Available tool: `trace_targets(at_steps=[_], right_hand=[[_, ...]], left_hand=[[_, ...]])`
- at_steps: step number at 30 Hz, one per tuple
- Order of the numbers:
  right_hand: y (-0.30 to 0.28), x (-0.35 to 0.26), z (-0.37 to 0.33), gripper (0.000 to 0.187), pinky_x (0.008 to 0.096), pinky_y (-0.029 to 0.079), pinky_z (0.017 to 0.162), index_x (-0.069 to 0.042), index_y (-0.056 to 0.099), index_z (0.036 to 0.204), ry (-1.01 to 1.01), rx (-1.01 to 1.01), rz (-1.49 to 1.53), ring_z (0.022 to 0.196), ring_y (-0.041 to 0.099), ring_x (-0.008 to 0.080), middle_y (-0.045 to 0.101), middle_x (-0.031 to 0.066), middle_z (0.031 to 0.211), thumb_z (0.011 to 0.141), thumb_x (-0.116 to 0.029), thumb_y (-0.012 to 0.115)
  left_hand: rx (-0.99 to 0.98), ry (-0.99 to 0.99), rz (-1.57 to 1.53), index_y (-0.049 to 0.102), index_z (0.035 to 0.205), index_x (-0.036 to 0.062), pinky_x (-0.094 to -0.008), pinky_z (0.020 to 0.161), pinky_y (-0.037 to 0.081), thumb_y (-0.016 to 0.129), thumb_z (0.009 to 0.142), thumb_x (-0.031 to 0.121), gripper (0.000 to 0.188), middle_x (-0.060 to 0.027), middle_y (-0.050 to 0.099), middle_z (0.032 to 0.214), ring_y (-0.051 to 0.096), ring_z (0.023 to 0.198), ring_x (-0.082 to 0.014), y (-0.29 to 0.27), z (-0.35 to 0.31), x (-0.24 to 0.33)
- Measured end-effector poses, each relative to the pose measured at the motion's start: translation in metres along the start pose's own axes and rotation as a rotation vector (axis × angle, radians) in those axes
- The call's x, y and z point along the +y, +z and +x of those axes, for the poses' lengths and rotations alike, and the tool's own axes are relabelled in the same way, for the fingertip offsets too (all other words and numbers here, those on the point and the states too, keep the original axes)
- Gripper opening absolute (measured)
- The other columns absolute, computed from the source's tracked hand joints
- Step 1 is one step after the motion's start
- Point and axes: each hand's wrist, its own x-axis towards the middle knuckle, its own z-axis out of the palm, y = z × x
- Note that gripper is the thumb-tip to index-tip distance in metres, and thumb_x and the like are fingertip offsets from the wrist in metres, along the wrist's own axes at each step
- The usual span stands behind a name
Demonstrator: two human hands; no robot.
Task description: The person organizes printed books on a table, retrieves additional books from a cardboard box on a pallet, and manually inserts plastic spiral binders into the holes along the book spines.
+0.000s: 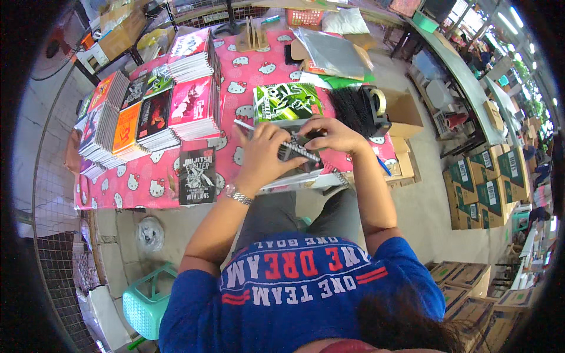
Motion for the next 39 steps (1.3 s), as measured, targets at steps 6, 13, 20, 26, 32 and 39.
trace_targets(at_steps=[6, 13, 20, 26, 32, 39], right_hand=[[0.001, -0.001, 0.024, 0.043, 0.0331, 0.038, 0.096, 0.002, 0.062, 0.110, -0.277, -0.155, 0.099, 0.106, 0.054, 0.0221, 0.060, 0.0110, 0.111, 0.078, -0.027, 0.061], [0.003, -0.003, 0.026, 0.039, 0.0327, 0.040, 0.093, 0.001, 0.063, 0.107, -0.145, -0.086, -0.145, 0.104, 0.055, 0.0208, 0.060, 0.0099, 0.108, 0.078, -0.025, 0.063], [0.013, -0.004, 0.028, 0.047, 0.0335, 0.041, 0.093, 0.003, 0.062, 0.108, -0.413, -0.281, 0.641, 0.103, 0.054, 0.0205, 0.060, 0.0114, 0.108, 0.076, -0.032, 0.063], [0.003, -0.006, 0.040, 0.043, 0.0324, 0.042, 0.091, 0.000, 0.064, 0.107, -0.232, -0.181, 0.161, 0.100, 0.057, 0.0190, 0.062, 0.0093, 0.107, 0.074, -0.028, 0.066], [0.014, 0.005, 0.048, 0.054, 0.0343, 0.046, 0.088, 0.002, 0.062, 0.110, -0.386, -0.288, 0.832, 0.099, 0.059, 0.0215, 0.063, 0.0125, 0.105, 0.073, -0.037, 0.066], [0.012, 0.001, 0.043, 0.043, 0.0317, 0.046, 0.085, 0.003, 0.062, 0.109, -0.422, -0.287, 0.780, 0.093, 0.058, 0.0174, 0.062, 0.0080, 0.104, 0.075, -0.025, 0.065]], left_hand=[[0.020, 0.084, 0.006, 0.064, 0.086, 0.0125, -0.0470, 0.089, 0.033, 0.079, 0.063, 0.046, 0.043, -0.0030, 0.055, 0.099, 0.047, 0.106, -0.0258, -0.009, 0.005, -0.038], [-0.031, 0.022, -0.020, 0.061, 0.087, 0.0128, -0.0489, 0.085, 0.033, 0.077, 0.064, 0.047, 0.044, -0.0015, 0.055, 0.092, 0.048, 0.102, -0.0243, -0.015, 0.003, -0.025], [-0.006, -0.003, -0.042, 0.059, 0.084, 0.0121, -0.0487, 0.085, 0.033, 0.079, 0.063, 0.046, 0.045, -0.0020, 0.056, 0.090, 0.049, 0.100, -0.0251, -0.013, 0.001, -0.021], [0.093, 0.037, -0.141, 0.060, 0.087, 0.0102, -0.0434, 0.084, 0.037, 0.079, 0.065, 0.041, 0.042, -0.0050, 0.056, 0.092, 0.049, 0.101, -0.0266, -0.014, 0.007, -0.033], [0.046, -0.026, -0.401, 0.060, 0.085, 0.0036, -0.0359, 0.075, 0.045, 0.082, 0.066, 0.024, 0.036, -0.0077, 0.054, 0.088, 0.055, 0.083, -0.0257, -0.014, 0.001, -0.060], [-0.064, -0.027, -0.553, 0.058, 0.086, 0.0026, -0.0237, 0.055, 0.041, 0.079, 0.072, 0.012, 0.027, -0.0013, 0.047, 0.081, 0.049, 0.067, -0.0091, -0.010, 0.011, -0.063]])
